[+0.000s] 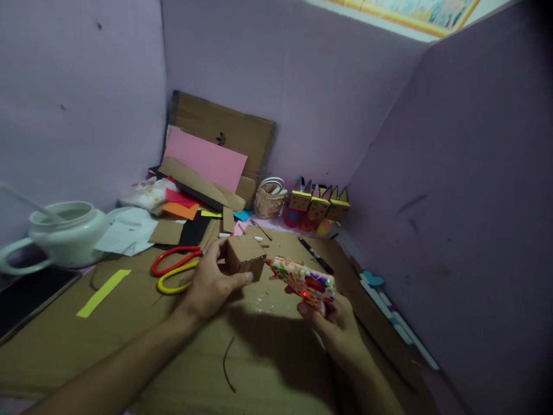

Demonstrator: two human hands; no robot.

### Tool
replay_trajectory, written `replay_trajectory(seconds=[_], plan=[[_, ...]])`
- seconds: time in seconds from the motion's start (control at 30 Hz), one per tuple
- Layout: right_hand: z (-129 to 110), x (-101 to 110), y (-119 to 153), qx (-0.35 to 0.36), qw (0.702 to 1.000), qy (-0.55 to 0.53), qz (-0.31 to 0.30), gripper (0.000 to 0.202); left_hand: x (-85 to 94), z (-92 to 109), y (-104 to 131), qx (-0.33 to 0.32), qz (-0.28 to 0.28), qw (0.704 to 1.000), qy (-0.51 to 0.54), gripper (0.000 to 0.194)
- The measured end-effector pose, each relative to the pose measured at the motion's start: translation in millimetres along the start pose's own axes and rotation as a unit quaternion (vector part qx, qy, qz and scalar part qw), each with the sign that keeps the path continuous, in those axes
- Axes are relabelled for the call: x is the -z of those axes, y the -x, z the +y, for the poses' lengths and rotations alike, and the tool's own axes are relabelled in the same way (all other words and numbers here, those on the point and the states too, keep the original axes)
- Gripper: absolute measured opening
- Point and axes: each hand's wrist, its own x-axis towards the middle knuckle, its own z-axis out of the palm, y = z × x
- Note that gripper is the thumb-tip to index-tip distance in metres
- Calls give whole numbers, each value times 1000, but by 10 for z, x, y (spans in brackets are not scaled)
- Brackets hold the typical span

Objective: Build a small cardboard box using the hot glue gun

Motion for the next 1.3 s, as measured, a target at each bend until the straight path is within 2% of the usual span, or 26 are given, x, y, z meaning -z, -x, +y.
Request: replay_trajectory(seconds=[0.27,0.4,0.57,0.8,0.97,1.3], plan=[[-34,-38,-8,-1,1000,-4,-24,21,-16,19,19,-5,-36,999,-9,69],[-72,-53,-5,-7,1000,-11,-22,22,-22,20,29,-6,-22,999,-24,70],[-8,-45,12,-5,999,-33,-29,23,-17,-6,31,-12,-17,999,-38,68],[-2,-10,0,-10,1000,-15,7,22,2,10,20,-11,-30,999,-14,72],[-25,8,-3,-3,999,-23,23,22,14,27,-3,2,-6,1000,1,75],[-40,-30,-10,4,1000,-2,-2,23,5,-3,21,-17,-28,999,-18,72]])
